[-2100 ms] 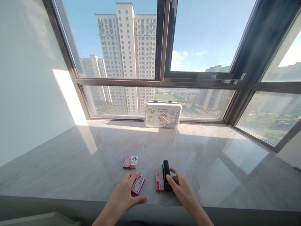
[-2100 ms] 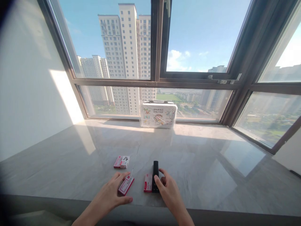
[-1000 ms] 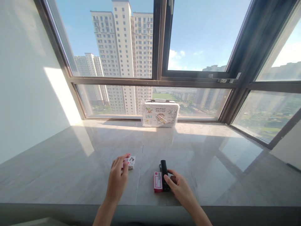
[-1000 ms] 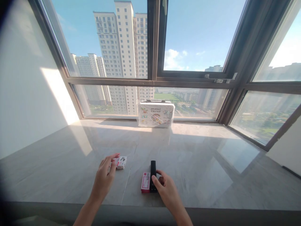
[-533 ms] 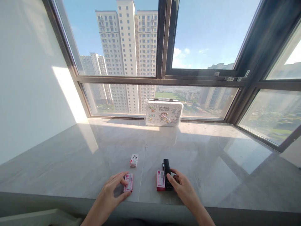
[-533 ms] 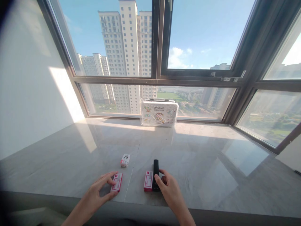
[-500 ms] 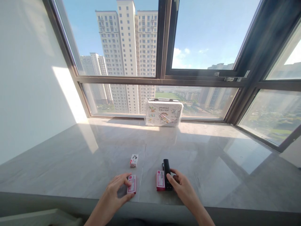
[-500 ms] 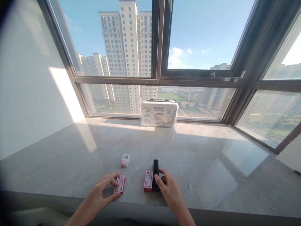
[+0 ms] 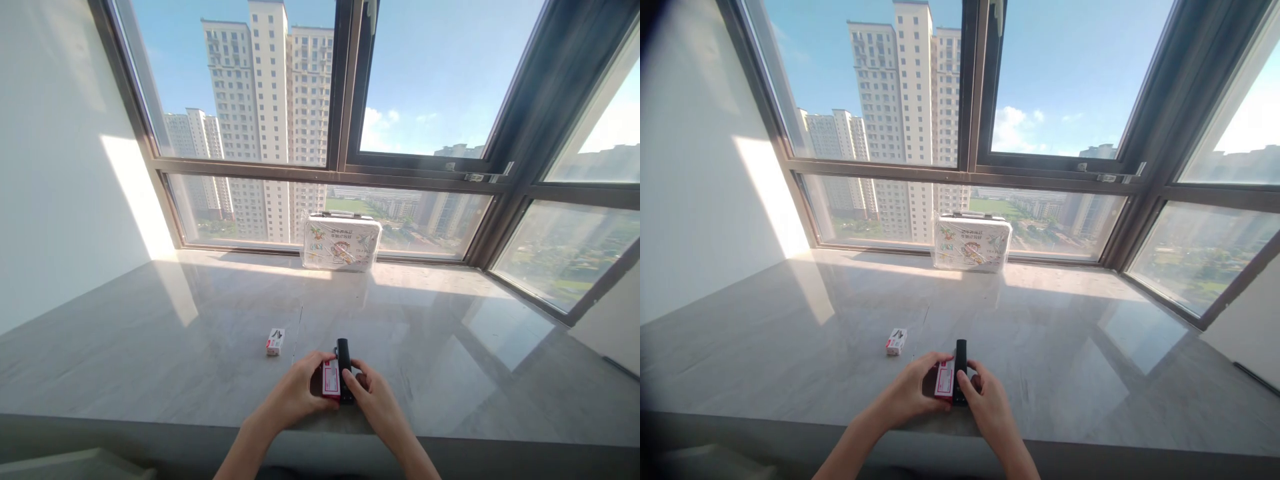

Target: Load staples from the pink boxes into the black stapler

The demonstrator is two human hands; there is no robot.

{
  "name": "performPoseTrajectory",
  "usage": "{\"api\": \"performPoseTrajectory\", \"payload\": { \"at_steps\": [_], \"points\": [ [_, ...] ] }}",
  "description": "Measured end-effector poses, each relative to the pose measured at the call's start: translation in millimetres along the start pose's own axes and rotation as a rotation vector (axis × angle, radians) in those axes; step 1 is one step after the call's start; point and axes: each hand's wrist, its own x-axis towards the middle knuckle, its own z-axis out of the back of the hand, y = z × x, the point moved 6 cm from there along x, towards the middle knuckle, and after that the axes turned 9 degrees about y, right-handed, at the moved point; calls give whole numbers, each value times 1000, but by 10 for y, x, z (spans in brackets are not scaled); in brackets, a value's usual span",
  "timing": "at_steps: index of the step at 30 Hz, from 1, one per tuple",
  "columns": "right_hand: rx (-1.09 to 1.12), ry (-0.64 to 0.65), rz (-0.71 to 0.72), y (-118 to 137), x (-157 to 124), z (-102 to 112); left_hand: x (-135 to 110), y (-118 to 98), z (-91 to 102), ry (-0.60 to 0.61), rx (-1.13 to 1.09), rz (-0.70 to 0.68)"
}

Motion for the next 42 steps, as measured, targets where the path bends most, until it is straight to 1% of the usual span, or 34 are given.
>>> {"api": "performPoseTrajectory", "payload": {
  "at_steps": [6,9,11,12,14,15,17,18,19,20,21,23,25,29,32,35,38,40,42],
  "points": [
    [-42,-10,-3,29,-22,-12,34,128,-48,-29,28,-29],
    [-10,-25,-10,33,-32,7,11,104,-70,-39,47,-20],
    [16,-58,-25,32,-62,43,-42,46,-6,-88,55,-33],
    [22,-74,-34,33,-86,62,-82,21,70,-137,59,-44],
    [21,-85,-51,38,-143,80,-186,33,326,-291,71,-34],
    [14,-84,-59,42,-174,81,-247,85,494,-383,90,5],
    [-17,-73,-69,59,-226,68,-367,287,843,-536,161,185],
    [-42,-65,-73,70,-244,57,-404,418,984,-546,227,316],
    [-74,-55,-77,82,-256,43,-414,555,1077,-492,286,442],
    [-110,-41,-80,96,-260,27,-405,657,1142,-450,299,492],
    [-146,-26,-83,113,-258,9,-377,740,1167,-402,310,528],
    [-207,-1,-83,158,-241,-20,-269,829,1106,-316,304,542],
    [-249,10,-74,225,-216,-38,-119,838,934,-240,297,538],
    [-247,36,-9,401,-162,-59,197,725,500,-73,251,488],
    [-218,65,21,487,-131,-70,345,606,279,69,197,423],
    [-200,90,39,514,-109,-78,406,515,192,194,139,367],
    [-193,110,50,494,-86,-55,456,490,155,305,66,353],
    [-193,121,44,445,-65,4,526,501,95,376,6,366],
    [-194,132,35,365,-44,118,643,513,-24,442,-63,389]
  ]
}}
